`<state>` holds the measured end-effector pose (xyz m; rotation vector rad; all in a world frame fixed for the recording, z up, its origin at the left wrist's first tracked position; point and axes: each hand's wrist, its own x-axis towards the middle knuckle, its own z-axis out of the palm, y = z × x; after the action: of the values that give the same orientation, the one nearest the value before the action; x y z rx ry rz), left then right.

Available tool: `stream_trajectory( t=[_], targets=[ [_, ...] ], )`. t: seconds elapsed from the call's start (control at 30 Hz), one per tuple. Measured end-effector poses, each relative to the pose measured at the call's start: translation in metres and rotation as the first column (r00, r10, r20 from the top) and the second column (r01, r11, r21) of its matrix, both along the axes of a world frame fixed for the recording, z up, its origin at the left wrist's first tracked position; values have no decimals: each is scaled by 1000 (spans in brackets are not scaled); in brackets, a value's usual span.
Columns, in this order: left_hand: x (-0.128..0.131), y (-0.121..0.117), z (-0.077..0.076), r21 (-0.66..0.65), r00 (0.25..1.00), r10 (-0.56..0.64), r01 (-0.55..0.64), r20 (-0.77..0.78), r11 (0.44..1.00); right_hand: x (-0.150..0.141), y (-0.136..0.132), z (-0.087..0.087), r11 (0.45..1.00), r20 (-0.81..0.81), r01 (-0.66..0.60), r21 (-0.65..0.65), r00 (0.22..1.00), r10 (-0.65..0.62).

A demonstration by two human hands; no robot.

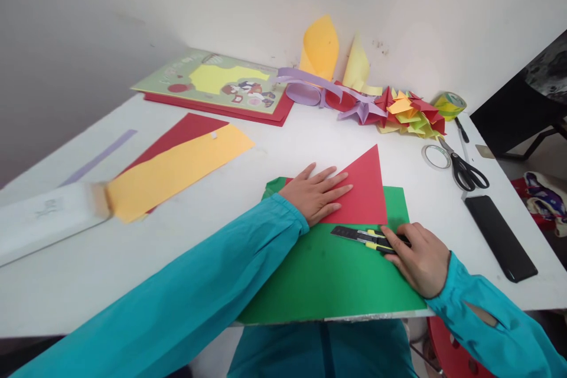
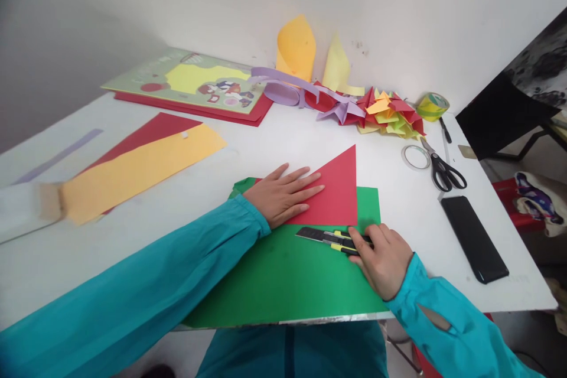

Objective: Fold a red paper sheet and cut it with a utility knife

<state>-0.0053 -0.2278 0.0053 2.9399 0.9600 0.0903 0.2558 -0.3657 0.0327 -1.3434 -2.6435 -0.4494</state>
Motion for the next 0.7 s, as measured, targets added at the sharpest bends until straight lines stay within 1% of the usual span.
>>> stream_trajectory(
  t=[0.13,0.23,0.3,0.37,0.5,0.6,0.7],
  targets=[
    [-1,1,-2,-5,998,3,-3,57,1000,12,-5,-5,999,-120,18,-34,992,-22],
    [-4,0,-1,13,992,-15,14,123,1000,31,-2,-5,994,-192,105,-10,976,-105],
    [-6,-1,3,41,987,-32,26,160,999,45,6,-4,982,-189,187,40,966,-176],
    [-7,-3,8,61,981,-42,31,187,998,55,16,-5,972,-175,229,57,961,-216],
    [-5,-3,15,44,968,-59,50,246,998,66,36,-10,961,-139,260,91,959,-247],
    [-2,-4,14,30,939,-78,72,334,997,68,47,-16,959,-118,263,102,961,-251],
    [-2,-7,12,23,898,-77,74,434,997,66,52,-16,962,-123,258,90,961,-246]
  ],
)
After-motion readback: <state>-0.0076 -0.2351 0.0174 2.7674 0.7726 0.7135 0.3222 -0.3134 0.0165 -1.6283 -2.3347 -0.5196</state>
